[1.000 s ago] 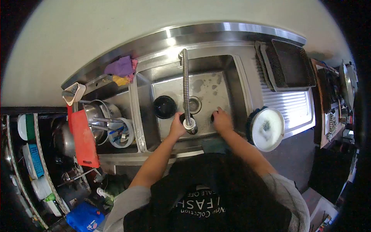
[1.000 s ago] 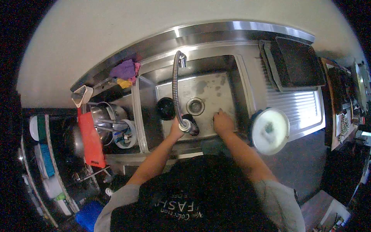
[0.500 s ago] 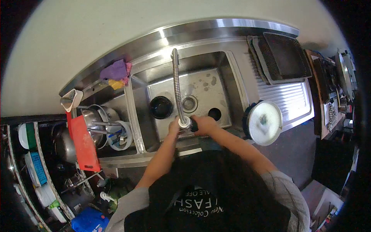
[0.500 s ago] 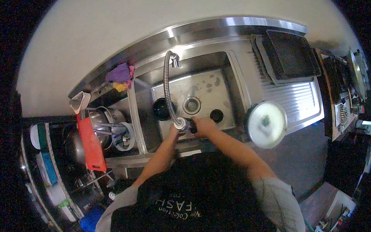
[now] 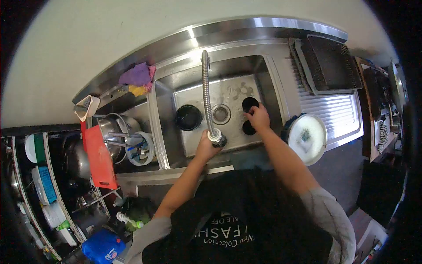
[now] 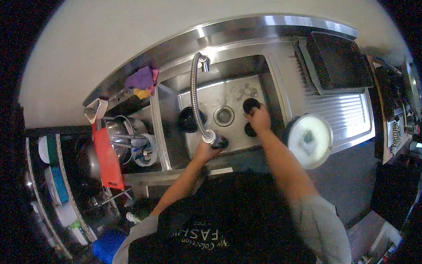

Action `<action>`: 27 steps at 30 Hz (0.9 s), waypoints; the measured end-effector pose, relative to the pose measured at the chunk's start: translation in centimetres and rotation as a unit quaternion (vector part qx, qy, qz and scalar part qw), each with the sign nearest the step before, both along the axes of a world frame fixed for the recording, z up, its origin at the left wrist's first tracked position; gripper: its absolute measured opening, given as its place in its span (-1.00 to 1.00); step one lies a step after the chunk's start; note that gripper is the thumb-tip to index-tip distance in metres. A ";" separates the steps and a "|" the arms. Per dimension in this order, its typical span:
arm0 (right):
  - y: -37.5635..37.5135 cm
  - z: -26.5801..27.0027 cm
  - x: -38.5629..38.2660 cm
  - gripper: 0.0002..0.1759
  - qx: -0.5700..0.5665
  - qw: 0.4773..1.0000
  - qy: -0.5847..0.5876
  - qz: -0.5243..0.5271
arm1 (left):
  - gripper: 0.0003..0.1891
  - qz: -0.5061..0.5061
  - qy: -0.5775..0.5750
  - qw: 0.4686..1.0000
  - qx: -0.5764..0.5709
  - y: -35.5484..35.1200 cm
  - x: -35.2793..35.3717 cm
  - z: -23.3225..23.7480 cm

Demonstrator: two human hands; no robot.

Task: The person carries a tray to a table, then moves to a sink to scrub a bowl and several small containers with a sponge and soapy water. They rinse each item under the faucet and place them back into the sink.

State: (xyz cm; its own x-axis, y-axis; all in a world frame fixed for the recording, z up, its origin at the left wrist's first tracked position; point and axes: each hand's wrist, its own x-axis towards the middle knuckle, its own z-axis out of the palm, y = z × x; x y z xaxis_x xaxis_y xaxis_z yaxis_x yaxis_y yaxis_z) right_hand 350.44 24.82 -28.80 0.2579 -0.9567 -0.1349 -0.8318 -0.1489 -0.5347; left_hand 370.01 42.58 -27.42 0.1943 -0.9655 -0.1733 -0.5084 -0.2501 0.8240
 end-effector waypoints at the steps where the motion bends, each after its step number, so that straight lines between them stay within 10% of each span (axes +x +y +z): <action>1: -0.3 -2.8 -0.3 -0.62 -0.002 0.999 0.033 -0.002 | -0.37 0.005 0.002 1.000 0.012 0.0 -0.2 0.0; 6: -0.4 -4.2 0.0 -0.62 0.131 0.990 0.056 0.014 | -0.38 0.050 0.172 0.975 0.129 0.4 1.3 -1.0; 11: -0.3 -4.5 1.3 -0.58 0.042 0.997 0.069 -0.003 | -0.44 0.126 0.468 0.828 0.283 1.9 3.6 -0.4; 15: -5.1 1.5 2.0 -0.51 0.108 0.979 -0.171 0.009 | -0.47 0.133 0.582 0.761 0.254 3.1 5.0 -1.1; 17: -5.2 15.1 1.7 -0.59 0.036 0.981 -0.190 0.026 | -0.49 0.143 0.626 0.732 0.228 3.2 5.7 -1.4; 19: -9.7 20.7 -3.4 -0.64 -0.323 0.937 -0.049 0.123 | -0.49 0.143 0.636 0.722 0.231 3.1 6.3 -0.9; 22: -4.3 36.5 -6.9 -0.63 -0.364 0.928 -0.053 0.054 | -0.50 0.185 0.537 0.785 0.249 2.3 6.2 -2.4; 27: 7.8 42.3 -12.0 -0.64 -0.428 0.877 -0.201 0.091 | -0.21 0.076 0.066 0.976 0.192 2.2 5.2 -5.7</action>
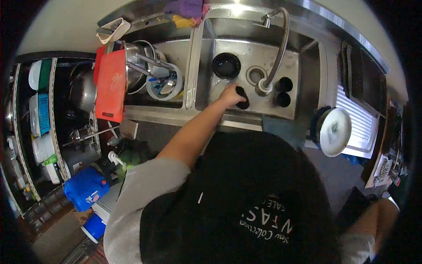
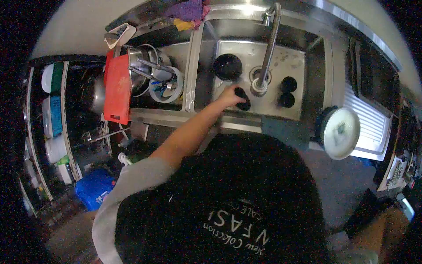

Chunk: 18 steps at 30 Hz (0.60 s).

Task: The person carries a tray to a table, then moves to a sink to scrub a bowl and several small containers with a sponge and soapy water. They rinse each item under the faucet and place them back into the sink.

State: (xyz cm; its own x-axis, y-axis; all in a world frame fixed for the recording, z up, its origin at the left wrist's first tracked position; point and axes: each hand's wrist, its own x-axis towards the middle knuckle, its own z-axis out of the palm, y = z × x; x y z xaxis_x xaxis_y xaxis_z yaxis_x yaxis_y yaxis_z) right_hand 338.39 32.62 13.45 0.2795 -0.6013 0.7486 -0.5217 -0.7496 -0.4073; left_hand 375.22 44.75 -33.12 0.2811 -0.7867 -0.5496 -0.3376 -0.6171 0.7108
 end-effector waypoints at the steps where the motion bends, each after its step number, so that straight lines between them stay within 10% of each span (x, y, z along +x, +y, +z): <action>1: 2.1 0.2 -0.4 -0.64 -0.002 1.000 -0.009 0.012 | -0.20 -0.037 -0.071 0.997 -0.001 0.0 -0.7 1.6; 18: 19.2 1.7 0.6 -0.66 -0.003 0.994 -0.011 -0.110 | -0.52 -0.288 -0.211 0.933 -0.040 -4.8 -0.2 4.1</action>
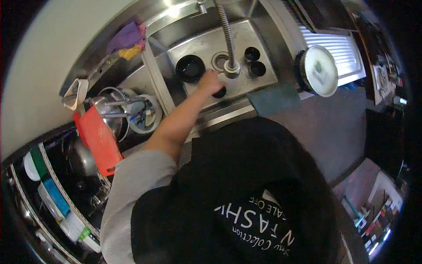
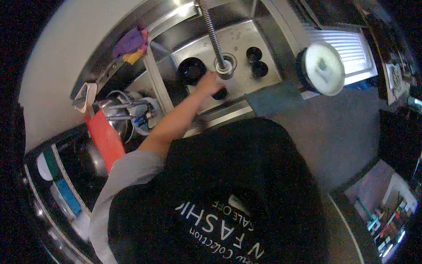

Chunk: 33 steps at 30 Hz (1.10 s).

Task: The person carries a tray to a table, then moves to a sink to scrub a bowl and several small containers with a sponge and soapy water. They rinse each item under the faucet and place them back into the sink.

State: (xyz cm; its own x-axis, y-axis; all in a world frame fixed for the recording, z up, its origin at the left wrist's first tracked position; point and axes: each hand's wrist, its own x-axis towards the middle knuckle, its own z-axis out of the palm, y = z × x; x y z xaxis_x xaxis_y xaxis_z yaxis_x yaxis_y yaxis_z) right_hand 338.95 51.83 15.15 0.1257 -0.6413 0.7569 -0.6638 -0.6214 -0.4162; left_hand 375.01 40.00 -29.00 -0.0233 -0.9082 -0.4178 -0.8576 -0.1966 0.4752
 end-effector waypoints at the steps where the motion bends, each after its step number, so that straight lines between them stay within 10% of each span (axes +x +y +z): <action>1: 0.5 0.2 0.2 -0.67 -0.002 1.000 0.000 -0.007 | -0.60 0.014 0.018 0.999 -0.025 -1.1 0.8 0.7; 5: 2.5 0.7 0.9 -0.67 -0.012 0.999 0.002 -0.033 | -0.75 0.093 0.106 0.979 -0.149 -6.8 4.6 2.2; 12: 5.0 1.6 1.6 -0.68 -0.032 0.997 -0.003 -0.066 | -0.65 0.062 -0.095 0.863 -0.492 -15.9 7.6 5.4; 17: 5.4 3.3 2.0 -0.68 -0.075 0.994 0.003 -0.079 | -0.57 0.039 -0.134 0.980 -0.145 -21.6 8.3 4.8; 28: -1.1 5.1 -4.0 -0.69 -0.181 0.975 -0.131 -0.004 | -0.72 0.030 -0.256 0.954 -0.156 -22.2 3.9 11.2; 31: -7.8 -3.9 -7.9 -0.70 0.053 0.981 -0.183 -0.049 | -0.74 -0.007 -0.291 0.927 -0.234 -20.8 3.7 10.2; 32: -9.7 -7.8 -9.4 -0.75 0.182 0.945 0.126 -0.242 | -0.73 0.037 -0.241 0.934 -0.260 -19.2 2.9 10.8; 33: -11.6 -13.4 -8.8 -0.75 0.266 0.950 -0.035 -0.159 | -0.71 0.078 -0.192 0.935 -0.287 -17.4 2.3 11.3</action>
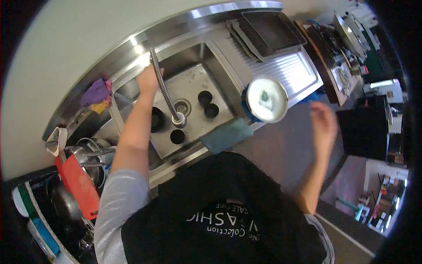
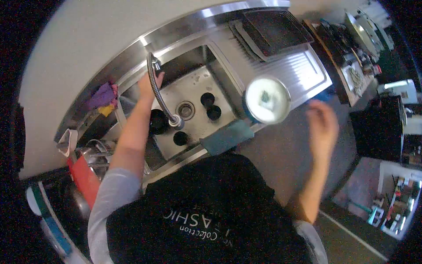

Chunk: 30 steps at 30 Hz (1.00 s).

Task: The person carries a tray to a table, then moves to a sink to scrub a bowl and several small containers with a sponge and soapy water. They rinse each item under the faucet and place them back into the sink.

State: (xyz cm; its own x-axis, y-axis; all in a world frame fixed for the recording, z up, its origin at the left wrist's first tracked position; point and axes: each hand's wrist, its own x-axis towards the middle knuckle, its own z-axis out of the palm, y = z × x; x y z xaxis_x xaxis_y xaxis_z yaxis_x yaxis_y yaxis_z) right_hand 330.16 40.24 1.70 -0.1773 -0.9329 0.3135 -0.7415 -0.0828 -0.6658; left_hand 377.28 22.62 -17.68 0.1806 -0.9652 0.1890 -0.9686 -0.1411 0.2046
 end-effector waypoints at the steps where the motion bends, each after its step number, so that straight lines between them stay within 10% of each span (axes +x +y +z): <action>1: -1.0 -3.6 1.1 -0.65 0.057 0.998 -0.021 0.015 | -0.68 0.036 0.066 0.997 0.006 1.0 0.5 -1.5; 4: -3.9 -10.6 1.0 -0.51 0.091 0.982 0.115 0.122 | -0.61 0.105 0.257 0.960 0.030 4.8 2.0 -7.2; 8: -6.5 -12.7 1.5 -0.33 0.170 0.960 0.132 0.180 | -0.50 0.106 0.642 0.757 -0.062 13.3 -3.6 -0.5; 13: -9.0 -15.4 1.1 -0.14 0.235 0.919 0.211 0.235 | -0.38 0.016 0.639 0.756 -0.141 17.0 -10.5 2.7; 16: -9.6 -16.2 1.5 -0.15 0.269 0.901 0.250 0.230 | -0.42 0.133 0.705 0.671 -0.186 16.3 -12.0 2.5; 23: -11.3 -17.8 0.7 -0.32 0.263 0.916 0.178 0.245 | -0.47 0.196 0.555 0.759 -0.279 16.3 -9.8 3.2; 27: -11.7 -17.7 0.5 -0.43 0.267 0.935 0.126 0.197 | -0.85 0.164 0.321 0.861 -0.358 16.9 -8.8 4.2; 30: -11.8 -18.8 0.3 -0.54 0.153 0.973 0.035 0.170 | -0.74 0.093 0.060 0.888 -0.445 17.9 -10.6 7.0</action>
State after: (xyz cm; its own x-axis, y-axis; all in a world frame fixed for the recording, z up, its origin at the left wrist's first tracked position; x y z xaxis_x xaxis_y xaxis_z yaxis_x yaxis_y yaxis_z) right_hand 330.50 28.46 -17.09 0.1700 -0.9854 0.0118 -0.7509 -0.1373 -0.6460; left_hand 366.73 40.47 -10.63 0.3927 -0.3936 0.8312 -0.9087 -0.0271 0.4165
